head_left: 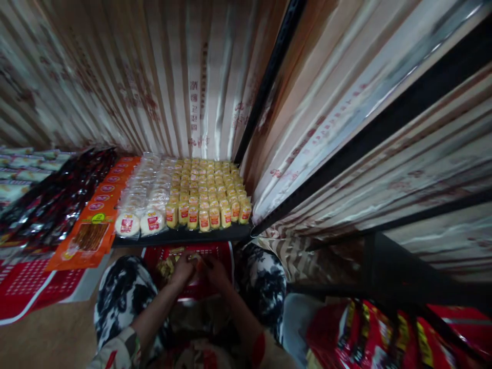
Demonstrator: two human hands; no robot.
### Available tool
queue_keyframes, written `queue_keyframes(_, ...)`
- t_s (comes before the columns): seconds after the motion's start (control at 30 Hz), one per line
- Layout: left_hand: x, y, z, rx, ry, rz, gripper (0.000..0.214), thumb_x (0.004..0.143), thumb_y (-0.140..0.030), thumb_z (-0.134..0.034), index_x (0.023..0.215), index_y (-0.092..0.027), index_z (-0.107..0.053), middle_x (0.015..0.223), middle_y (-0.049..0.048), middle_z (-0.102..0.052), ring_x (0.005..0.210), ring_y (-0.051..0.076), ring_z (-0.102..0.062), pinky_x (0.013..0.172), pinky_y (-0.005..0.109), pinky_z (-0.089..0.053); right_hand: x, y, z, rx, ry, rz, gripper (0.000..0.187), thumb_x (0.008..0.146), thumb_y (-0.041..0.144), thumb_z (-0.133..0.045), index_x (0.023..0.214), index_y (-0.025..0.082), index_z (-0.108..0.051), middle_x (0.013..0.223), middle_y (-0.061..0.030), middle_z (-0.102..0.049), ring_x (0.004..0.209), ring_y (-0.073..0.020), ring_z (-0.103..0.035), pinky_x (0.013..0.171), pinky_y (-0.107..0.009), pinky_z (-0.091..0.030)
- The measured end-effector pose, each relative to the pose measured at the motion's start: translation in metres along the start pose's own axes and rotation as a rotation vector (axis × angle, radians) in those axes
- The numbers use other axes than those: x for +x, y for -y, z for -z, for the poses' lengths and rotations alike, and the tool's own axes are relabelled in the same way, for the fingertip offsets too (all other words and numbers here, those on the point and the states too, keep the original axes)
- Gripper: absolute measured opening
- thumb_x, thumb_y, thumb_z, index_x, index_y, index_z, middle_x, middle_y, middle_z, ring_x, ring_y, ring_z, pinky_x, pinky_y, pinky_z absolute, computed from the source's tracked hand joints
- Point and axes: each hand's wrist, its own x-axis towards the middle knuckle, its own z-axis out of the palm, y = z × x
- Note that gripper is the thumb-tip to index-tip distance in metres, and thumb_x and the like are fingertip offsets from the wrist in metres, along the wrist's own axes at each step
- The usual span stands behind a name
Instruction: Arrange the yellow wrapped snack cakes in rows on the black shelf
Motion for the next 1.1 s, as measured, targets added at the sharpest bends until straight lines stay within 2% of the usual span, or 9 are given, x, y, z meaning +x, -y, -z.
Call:
queue_keyframes(0.2, -0.026, -0.023, 0.006, 0.215, 0.013, -0.162, 0.015, 0.072, -0.012, -0.050, 0.084, -0.017, -0.055, 0.076, 0.0017, -0.063, 0.075, 0.015, -0.059, 0.070, 0.024, -0.043, -0.014, 0.009, 0.012, 0.073, 0.067, -0.057, 0.024, 0.070, 0.014, -0.051, 0.089, 0.019, -0.065, 0.088, -0.0039, -0.070, 0.081, -0.0180, -0.065, 0.071, -0.028, -0.049)
queue_keyframes(0.33, -0.035, -0.039, 0.007, 0.280, 0.013, -0.307, 0.017, 0.071, -0.011, -0.050, 0.086, -0.018, -0.054, 0.080, 0.0005, -0.062, 0.076, 0.014, -0.058, 0.073, 0.024, -0.043, -0.017, 0.015, 0.017, 0.140, 0.040, 0.000, 0.031, 0.069, 0.008, -0.046, 0.093, 0.018, -0.062, 0.088, -0.0024, -0.069, 0.079, -0.0154, -0.064, 0.072, -0.026, -0.049)
queue_keyframes(0.43, -0.039, -0.056, 0.004, 0.303, 0.006, -0.411, 0.020, 0.070, -0.010, -0.050, 0.088, -0.019, -0.054, 0.088, 0.0013, -0.062, 0.085, 0.015, -0.057, 0.080, 0.025, -0.043, -0.019, 0.023, 0.025, 0.100, -0.046, 0.061, 0.032, 0.071, 0.009, -0.043, 0.097, 0.019, -0.060, 0.091, -0.0022, -0.068, 0.081, -0.0143, -0.063, 0.075, -0.027, -0.049)
queue_keyframes(0.53, -0.041, -0.075, -0.001, 0.315, -0.005, -0.516, 0.025, 0.071, -0.010, -0.050, 0.093, -0.019, -0.055, 0.098, 0.0037, -0.061, 0.094, 0.017, -0.056, 0.088, 0.029, -0.041, -0.021, 0.031, 0.035, -0.021, -0.217, 0.132, 0.030, 0.075, 0.016, -0.043, 0.101, 0.019, -0.059, 0.099, -0.0050, -0.066, 0.091, -0.0165, -0.061, 0.085, -0.031, -0.047)
queue_keyframes(0.6, -0.042, -0.086, -0.006, 0.307, -0.008, -0.593, 0.028, 0.073, -0.012, -0.050, 0.100, -0.018, -0.055, 0.105, 0.0059, -0.060, 0.099, 0.018, -0.055, 0.091, 0.031, -0.040, -0.024, 0.035, 0.043, -0.110, -0.333, 0.177, 0.035, 0.075, 0.017, -0.043, 0.108, 0.017, -0.056, 0.106, -0.0086, -0.062, 0.099, -0.0189, -0.058, 0.091, -0.034, -0.044)
queue_keyframes(0.7, -0.041, -0.101, -0.015, 0.294, -0.026, -0.679, 0.034, 0.075, -0.014, -0.049, 0.109, -0.019, -0.052, 0.113, 0.0075, -0.058, 0.102, 0.019, -0.055, 0.093, 0.034, -0.040, -0.029, 0.041, 0.052, -0.247, -0.483, 0.270, 0.045, 0.074, 0.015, -0.042, 0.119, 0.013, -0.050, 0.120, -0.0138, -0.055, 0.113, -0.0232, -0.049, 0.098, -0.040, -0.039)
queue_keyframes(0.8, -0.039, -0.117, -0.023, 0.340, -0.025, -0.714, 0.035, 0.077, -0.016, -0.049, 0.112, -0.019, -0.051, 0.113, 0.0073, -0.058, 0.103, 0.019, -0.055, 0.093, 0.034, -0.040, -0.033, 0.046, 0.059, -0.348, -0.587, 0.348, 0.049, 0.078, 0.019, -0.042, 0.127, 0.012, -0.044, 0.129, -0.0153, -0.047, 0.123, -0.0259, -0.039, 0.102, -0.046, -0.033)
queue_keyframes(0.97, -0.034, -0.147, -0.037, 0.399, -0.032, -0.772, 0.032, 0.080, -0.016, -0.046, 0.112, -0.015, -0.051, 0.114, 0.0100, -0.058, 0.105, 0.020, -0.054, 0.094, 0.035, -0.041, -0.030, 0.048, 0.066, -0.324, -0.625, 0.366, 0.053, 0.081, 0.018, -0.036, 0.134, 0.008, -0.033, 0.135, -0.0167, -0.040, 0.127, -0.0238, -0.034, 0.103, -0.045, -0.033)
queue_keyframes(1.1, -0.025, -0.163, -0.048, 0.443, -0.013, -0.850, 0.030, 0.081, -0.013, -0.044, 0.110, -0.015, -0.052, 0.112, 0.0102, -0.058, 0.107, 0.020, -0.053, 0.095, 0.035, -0.041, -0.020, 0.042, 0.070, -0.321, -0.602, 0.365, 0.054, 0.080, 0.016, -0.036, 0.134, 0.009, -0.034, 0.140, -0.0161, -0.034, 0.131, -0.0238, -0.029, 0.103, -0.045, -0.033)
